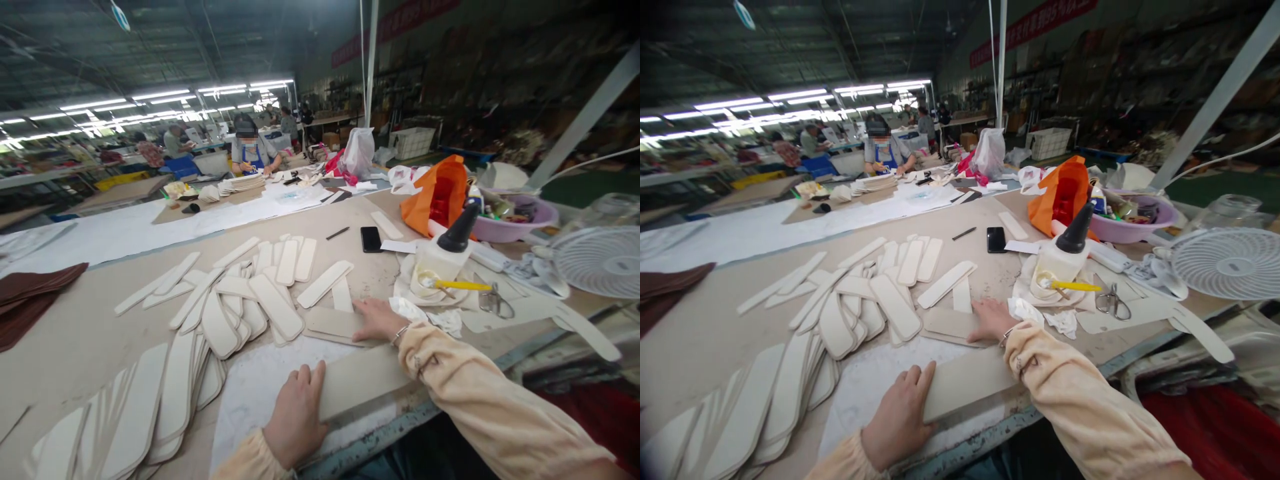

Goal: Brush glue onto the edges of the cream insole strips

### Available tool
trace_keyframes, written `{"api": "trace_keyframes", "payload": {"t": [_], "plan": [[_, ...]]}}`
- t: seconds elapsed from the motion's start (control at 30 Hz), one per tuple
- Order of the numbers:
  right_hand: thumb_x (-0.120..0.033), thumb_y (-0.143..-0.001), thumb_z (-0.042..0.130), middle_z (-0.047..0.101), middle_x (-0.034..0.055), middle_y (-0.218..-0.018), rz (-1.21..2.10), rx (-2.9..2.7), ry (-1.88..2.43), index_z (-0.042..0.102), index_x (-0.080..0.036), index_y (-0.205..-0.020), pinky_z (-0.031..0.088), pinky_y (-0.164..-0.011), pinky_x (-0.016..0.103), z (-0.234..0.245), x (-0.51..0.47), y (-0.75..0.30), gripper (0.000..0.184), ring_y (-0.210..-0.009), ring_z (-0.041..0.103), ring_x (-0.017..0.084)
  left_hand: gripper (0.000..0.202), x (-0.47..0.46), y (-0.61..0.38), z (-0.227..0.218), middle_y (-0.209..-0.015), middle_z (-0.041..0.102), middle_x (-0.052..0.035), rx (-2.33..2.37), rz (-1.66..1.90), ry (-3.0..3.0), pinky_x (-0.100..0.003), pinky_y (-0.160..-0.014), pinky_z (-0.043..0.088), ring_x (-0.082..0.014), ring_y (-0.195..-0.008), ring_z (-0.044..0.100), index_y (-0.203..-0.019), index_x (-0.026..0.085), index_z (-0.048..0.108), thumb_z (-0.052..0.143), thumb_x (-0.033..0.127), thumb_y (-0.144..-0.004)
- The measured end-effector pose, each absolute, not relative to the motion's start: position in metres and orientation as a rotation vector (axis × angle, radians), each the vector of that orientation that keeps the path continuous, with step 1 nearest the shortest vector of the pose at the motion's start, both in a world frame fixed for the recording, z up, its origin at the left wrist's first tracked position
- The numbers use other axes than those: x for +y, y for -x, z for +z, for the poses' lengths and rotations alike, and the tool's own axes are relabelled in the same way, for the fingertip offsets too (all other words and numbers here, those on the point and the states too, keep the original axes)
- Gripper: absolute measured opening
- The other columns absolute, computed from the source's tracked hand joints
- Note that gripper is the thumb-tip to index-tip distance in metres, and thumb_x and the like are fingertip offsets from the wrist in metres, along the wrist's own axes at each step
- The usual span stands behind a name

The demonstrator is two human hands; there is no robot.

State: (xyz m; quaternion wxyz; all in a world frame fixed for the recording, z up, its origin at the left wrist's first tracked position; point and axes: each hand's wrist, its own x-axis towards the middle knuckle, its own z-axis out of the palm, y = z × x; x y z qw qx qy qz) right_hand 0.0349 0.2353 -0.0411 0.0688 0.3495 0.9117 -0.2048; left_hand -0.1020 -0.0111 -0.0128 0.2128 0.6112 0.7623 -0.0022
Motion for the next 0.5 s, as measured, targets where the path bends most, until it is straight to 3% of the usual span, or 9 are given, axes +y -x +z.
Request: {"api": "trace_keyframes", "payload": {"t": [0.27,0.37,0.5], "plan": [[-0.053,-0.052,0.080,0.063,0.0140,-0.107,-0.577,2.679,-1.077,0.057,-0.016,-0.116,0.044,-0.079,0.036,-0.043,0.229,-0.021,0.078,-0.098,0.060,0.032,0.089,-0.015,0.102,-0.016,-0.116,0.051,-0.0099,2.115,0.058,-1.691,-0.038,-0.091,0.040,-0.0275,-0.102,0.046,-0.141,0.020,0.034,0.065,0.024,-0.057],[-0.048,-0.057,0.079,0.068,0.0090,-0.095,-0.559,2.675,-1.024,0.065,-0.019,-0.102,0.044,-0.072,0.031,-0.035,0.228,-0.018,0.055,-0.090,0.064,0.028,0.090,-0.016,0.102,-0.018,-0.117,0.051,-0.0099,2.123,0.080,-1.683,-0.038,-0.092,0.040,-0.0277,-0.102,0.046,-0.140,0.020,0.035,0.068,0.027,-0.056],[-0.038,-0.077,0.066,0.069,0.0059,-0.091,-0.481,2.772,-0.908,0.069,-0.022,-0.084,0.042,-0.074,0.027,-0.010,0.227,-0.024,0.018,-0.091,0.063,0.023,0.092,-0.016,0.104,-0.021,-0.117,0.052,-0.0101,2.134,0.097,-1.676,-0.039,-0.092,0.041,-0.0284,-0.103,0.047,-0.141,0.021,0.036,0.070,0.028,-0.055]]}}
